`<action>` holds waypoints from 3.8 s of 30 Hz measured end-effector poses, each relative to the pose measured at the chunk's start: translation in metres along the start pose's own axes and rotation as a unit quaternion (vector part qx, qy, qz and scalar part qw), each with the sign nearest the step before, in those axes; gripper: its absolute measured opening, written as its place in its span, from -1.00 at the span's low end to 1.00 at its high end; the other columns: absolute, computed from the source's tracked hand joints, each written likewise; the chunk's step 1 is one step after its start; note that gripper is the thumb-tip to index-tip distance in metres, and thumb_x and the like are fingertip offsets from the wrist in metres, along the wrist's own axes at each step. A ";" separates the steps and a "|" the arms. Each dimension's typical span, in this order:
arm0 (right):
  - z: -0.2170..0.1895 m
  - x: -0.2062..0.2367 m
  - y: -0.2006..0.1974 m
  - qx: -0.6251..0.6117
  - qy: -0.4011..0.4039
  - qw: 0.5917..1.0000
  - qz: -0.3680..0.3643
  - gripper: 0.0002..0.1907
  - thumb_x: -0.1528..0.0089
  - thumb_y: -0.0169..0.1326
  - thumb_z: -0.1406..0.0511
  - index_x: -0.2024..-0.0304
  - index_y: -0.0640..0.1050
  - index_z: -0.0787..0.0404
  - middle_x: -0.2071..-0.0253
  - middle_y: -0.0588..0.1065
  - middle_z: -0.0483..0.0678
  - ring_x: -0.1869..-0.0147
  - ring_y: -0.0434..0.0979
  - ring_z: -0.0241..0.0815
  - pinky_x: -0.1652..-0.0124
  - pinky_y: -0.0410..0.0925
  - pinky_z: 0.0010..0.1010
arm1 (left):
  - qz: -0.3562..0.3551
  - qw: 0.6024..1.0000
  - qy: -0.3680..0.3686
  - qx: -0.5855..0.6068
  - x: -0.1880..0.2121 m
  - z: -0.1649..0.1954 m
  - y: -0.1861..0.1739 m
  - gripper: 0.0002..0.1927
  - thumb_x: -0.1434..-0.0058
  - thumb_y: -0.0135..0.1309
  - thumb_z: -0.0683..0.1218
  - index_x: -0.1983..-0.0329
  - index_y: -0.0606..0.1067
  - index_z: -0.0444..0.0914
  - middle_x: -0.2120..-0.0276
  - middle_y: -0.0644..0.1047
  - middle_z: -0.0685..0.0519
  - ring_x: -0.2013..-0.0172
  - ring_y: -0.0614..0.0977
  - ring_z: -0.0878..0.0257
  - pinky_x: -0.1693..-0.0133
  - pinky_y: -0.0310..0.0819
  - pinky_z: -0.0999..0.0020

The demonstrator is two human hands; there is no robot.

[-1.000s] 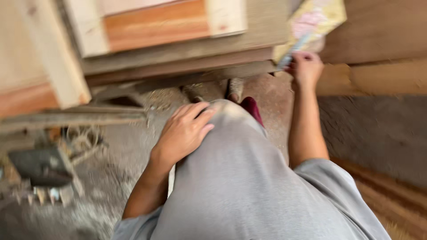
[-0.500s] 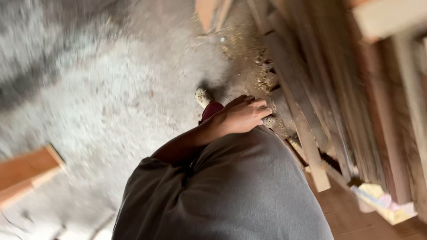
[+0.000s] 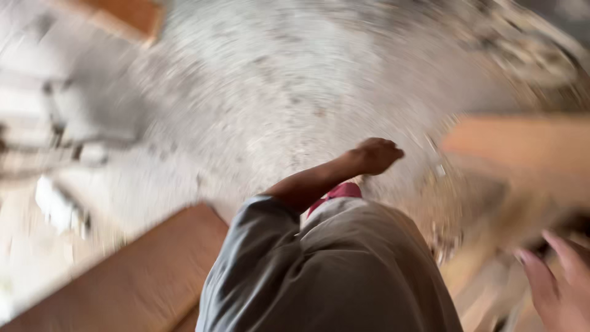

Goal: The person applies pink wood filler to the edge of a wooden frame rail using a small putty knife, then fits a wooden panel into the frame and aligns it. They retrieve a hammer and nails from a toolbox and hammer nails along the frame joints to secure the panel.

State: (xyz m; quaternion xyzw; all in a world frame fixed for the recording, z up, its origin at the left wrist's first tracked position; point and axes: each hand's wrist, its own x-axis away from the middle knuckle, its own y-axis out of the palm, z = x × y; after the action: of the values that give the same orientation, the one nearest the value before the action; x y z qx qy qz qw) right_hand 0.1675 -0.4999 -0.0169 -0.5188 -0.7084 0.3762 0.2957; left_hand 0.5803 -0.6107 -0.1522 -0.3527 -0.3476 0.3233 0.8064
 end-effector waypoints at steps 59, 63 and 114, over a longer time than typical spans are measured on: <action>-0.046 -0.687 -0.170 -0.357 -0.237 0.831 -0.354 -0.41 -0.13 0.24 0.14 -0.17 0.51 0.23 0.07 0.62 0.09 0.15 0.67 -0.07 0.14 0.50 -0.23 | 0.064 0.888 -0.287 0.355 -0.464 -0.360 -0.315 -0.62 -0.28 0.16 -0.02 -0.14 0.55 -0.22 0.18 0.68 -0.12 0.35 0.68 0.22 0.28 0.57 0.30; -0.034 -0.669 -0.185 -0.360 -0.228 0.836 -0.346 -0.42 -0.16 0.23 0.15 -0.19 0.50 0.22 0.06 0.63 0.08 0.14 0.67 -0.08 0.14 0.50 -0.24 | -0.005 0.903 -0.295 0.312 -0.455 -0.336 -0.274 -0.61 -0.23 0.20 -0.03 -0.11 0.56 -0.22 0.12 0.66 -0.11 0.26 0.68 0.12 0.22 0.57 0.21; 0.309 -0.876 0.196 -0.257 0.577 0.775 0.027 -0.59 -0.09 0.16 0.42 0.07 0.31 0.35 0.33 0.49 0.05 0.51 0.54 -0.20 0.56 0.39 -0.36 | 0.061 0.984 0.100 -0.136 -0.793 -0.359 -0.232 -0.55 -0.20 0.13 -0.21 -0.18 0.44 -0.29 -0.06 0.37 -0.18 0.04 0.49 -0.02 0.13 0.56 0.05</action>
State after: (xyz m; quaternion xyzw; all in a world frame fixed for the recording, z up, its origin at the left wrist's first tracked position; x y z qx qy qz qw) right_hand 0.2696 -1.3737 -0.3743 -0.7144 -0.4612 -0.1818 0.4939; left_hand 0.4915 -1.4682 -0.4142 -0.5105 -0.2840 0.2850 0.7599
